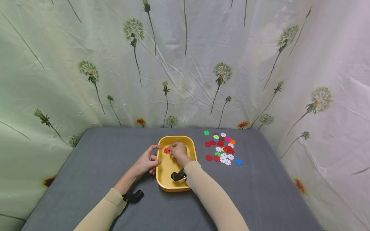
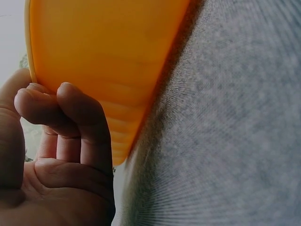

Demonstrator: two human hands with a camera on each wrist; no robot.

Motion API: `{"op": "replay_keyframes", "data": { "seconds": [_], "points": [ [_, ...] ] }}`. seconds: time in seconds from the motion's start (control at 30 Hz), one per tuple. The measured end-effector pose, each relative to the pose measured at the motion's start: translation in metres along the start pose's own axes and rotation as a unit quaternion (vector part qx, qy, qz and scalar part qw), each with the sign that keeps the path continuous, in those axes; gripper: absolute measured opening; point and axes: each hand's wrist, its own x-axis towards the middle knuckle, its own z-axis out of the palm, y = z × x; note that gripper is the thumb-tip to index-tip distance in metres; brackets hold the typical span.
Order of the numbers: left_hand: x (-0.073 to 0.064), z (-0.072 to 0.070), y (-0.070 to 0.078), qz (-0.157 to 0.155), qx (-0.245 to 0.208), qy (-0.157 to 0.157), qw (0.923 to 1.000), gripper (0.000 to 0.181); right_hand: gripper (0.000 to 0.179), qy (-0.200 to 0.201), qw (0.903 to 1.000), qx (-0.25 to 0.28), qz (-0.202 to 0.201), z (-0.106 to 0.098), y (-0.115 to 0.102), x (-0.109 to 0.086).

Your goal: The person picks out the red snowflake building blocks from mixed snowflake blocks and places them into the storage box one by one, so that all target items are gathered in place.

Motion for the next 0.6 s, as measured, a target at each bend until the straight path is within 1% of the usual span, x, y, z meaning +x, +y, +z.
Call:
{"op": "replay_keyframes", "data": {
  "seconds": [0.27, 0.43, 0.6],
  "points": [
    [-0.0013, 0.0004, 0.0002, -0.003, -0.002, 0.002, 1.0, 0.067, 0.008, 0.001, 0.9997, -0.021, -0.011, 0.0027, 0.0011, 0.0033],
    [-0.0011, 0.0006, -0.0004, 0.0, 0.002, -0.003, 1.0, 0.067, 0.011, 0.004, 0.9994, -0.028, -0.018, 0.0026, 0.0003, 0.0019],
    [-0.0009, 0.0008, -0.0002, 0.002, 0.004, 0.0, 1.0, 0.066, 0.012, 0.005, 0.9993, -0.034, -0.012, 0.0025, -0.0009, 0.002]
  ]
}}
